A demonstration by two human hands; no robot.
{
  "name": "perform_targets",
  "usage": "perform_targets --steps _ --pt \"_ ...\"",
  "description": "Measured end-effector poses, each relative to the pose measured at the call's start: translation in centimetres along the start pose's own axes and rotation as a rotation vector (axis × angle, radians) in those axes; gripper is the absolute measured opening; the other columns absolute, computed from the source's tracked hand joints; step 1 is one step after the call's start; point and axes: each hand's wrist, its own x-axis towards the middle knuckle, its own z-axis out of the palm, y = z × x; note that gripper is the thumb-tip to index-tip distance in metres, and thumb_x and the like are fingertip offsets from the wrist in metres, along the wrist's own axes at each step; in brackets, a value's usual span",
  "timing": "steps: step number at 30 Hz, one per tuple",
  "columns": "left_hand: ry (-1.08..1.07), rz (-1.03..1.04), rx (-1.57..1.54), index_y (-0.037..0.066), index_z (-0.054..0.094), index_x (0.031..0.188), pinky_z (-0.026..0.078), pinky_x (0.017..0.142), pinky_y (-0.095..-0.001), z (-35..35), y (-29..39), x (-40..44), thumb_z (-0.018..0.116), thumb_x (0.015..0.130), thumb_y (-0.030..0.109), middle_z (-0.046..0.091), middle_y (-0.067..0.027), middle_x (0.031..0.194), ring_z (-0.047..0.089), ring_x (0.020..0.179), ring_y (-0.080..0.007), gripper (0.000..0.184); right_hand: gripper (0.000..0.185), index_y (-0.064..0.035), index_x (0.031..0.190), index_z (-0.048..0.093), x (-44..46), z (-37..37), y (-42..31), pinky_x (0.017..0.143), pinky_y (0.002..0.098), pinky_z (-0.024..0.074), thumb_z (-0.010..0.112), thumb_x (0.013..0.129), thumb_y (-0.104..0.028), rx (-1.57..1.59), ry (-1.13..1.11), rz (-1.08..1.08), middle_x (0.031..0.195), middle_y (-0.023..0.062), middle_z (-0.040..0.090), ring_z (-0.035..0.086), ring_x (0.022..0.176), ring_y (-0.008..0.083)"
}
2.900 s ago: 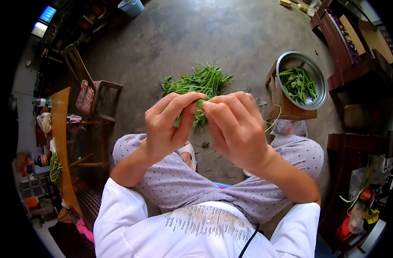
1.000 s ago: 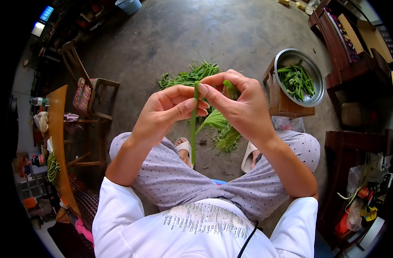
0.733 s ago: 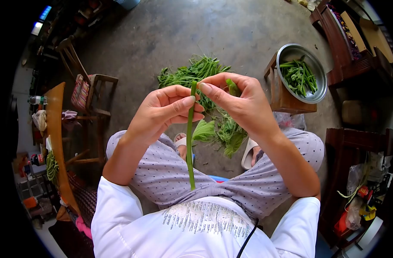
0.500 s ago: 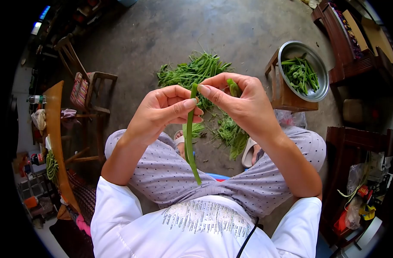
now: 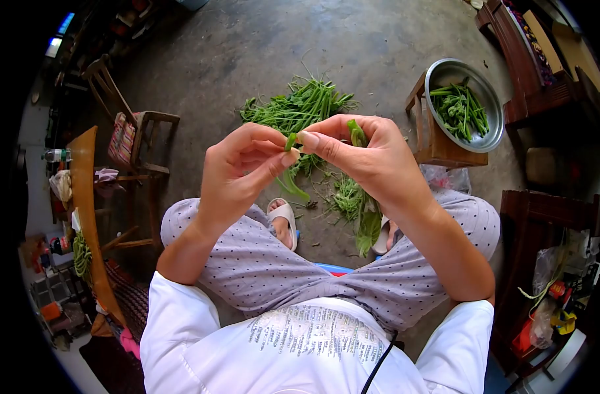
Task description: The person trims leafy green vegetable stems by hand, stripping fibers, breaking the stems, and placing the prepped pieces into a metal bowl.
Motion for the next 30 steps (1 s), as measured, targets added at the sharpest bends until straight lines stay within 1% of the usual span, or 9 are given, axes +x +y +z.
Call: perform_targets --steps 1,5,7,17,19,20,23,26,30 --pt "0.082 0.115 0.059 0.000 0.064 0.094 0.054 0.066 -0.0248 0.2 -0.2 0.0 0.071 0.082 0.007 0.070 -0.0076 0.082 0.068 0.076 -0.0131 0.015 0.022 0.0004 0.098 0.069 0.0 0.0 -0.1 0.064 0.0170 0.0432 0.068 0.088 -0.019 0.025 -0.003 0.039 0.084 0.0002 0.066 0.056 0.076 0.0026" --pt "0.135 0.260 0.241 0.001 0.066 0.091 0.053 0.064 -0.0255 0.1 -0.2 0.2 0.072 0.078 0.003 0.070 -0.0080 0.082 0.069 0.074 -0.0155 0.015 0.023 0.0006 0.098 0.069 -0.1 -0.1 -0.4 0.064 0.0162 0.0428 0.069 0.087 -0.020 0.062 -0.025 0.088 0.084 0.0004 0.066 0.056 0.075 0.0022" --pt "0.191 0.391 0.472 0.004 0.067 0.089 0.052 0.060 -0.0264 0.0 0.0 0.2 0.073 0.074 0.001 0.069 -0.0087 0.081 0.068 0.071 -0.0190 0.016 0.023 0.0006 0.098 0.069 -0.1 -0.3 -0.4 0.064 0.0162 0.0428 0.069 0.087 -0.020 0.052 -0.032 0.092 0.084 0.0006 0.066 0.056 0.075 0.0024" --pt "0.223 0.452 0.534 0.007 0.068 0.090 0.050 0.056 -0.0270 0.1 0.3 0.2 0.073 0.074 0.000 0.068 -0.0080 0.080 0.067 0.068 -0.0199 0.018 0.020 0.0005 0.095 0.069 -0.3 0.4 -0.4 0.056 0.0173 0.0384 0.070 0.086 -0.017 -0.033 0.033 0.042 0.077 -0.0030 0.062 0.050 0.067 0.0017" --pt "0.189 0.422 0.568 0.000 0.067 0.090 0.052 0.066 -0.0250 0.1 0.8 0.0 0.074 0.074 -0.004 0.069 -0.0089 0.083 0.067 0.076 -0.0154 0.018 0.019 0.0006 0.095 0.069 -0.2 0.6 0.3 0.055 0.0173 0.0380 0.069 0.086 -0.017 -0.030 0.046 -0.007 0.077 -0.0031 0.061 0.050 0.066 0.0016" --pt "0.187 0.423 0.568 0.000 0.067 0.090 0.052 0.066 -0.0250 0.1 0.8 0.0 0.074 0.074 -0.004 0.069 -0.0089 0.083 0.067 0.076 -0.0154 0.018 0.019 0.0008 0.094 0.069 -0.2 0.7 0.5 0.054 0.0174 0.0375 0.069 0.087 -0.016 -0.029 0.060 -0.056 0.076 -0.0033 0.061 0.049 0.065 0.0016" --pt "0.188 0.414 0.513 -0.001 0.067 0.090 0.052 0.069 -0.0241 0.1 0.5 0.2 0.073 0.075 -0.005 0.069 -0.0081 0.085 0.067 0.078 -0.0136 0.017 0.018 0.0011 0.094 0.069 -0.2 0.9 0.5 0.052 0.0174 0.0366 0.068 0.087 -0.015 -0.078 0.086 -0.113 0.075 -0.0033 0.060 0.048 0.064 0.0014" --pt "0.185 0.362 0.343 0.001 0.066 0.091 0.053 0.065 -0.0242 0.1 0.2 0.3 0.072 0.076 -0.002 0.069 -0.0085 0.084 0.069 0.078 -0.0146 0.016 0.017 0.0015 0.094 0.068 -0.3 0.8 0.2 0.052 0.0176 0.0371 0.067 0.088 -0.015 -0.094 0.077 -0.114 0.074 -0.0033 0.060 0.049 0.064 0.0013" --pt "0.088 0.185 -0.030 -0.001 0.062 0.096 0.055 0.074 -0.0240 -0.1 0.1 0.3 0.069 0.082 0.001 0.069 -0.0090 0.089 0.068 0.087 -0.0147 0.015 0.018 0.0018 0.094 0.068 -0.2 1.0 0.2 0.052 0.0175 0.0378 0.066 0.088 -0.015 -0.048 0.079 -0.136 0.074 -0.0031 0.060 0.049 0.063 0.0012"
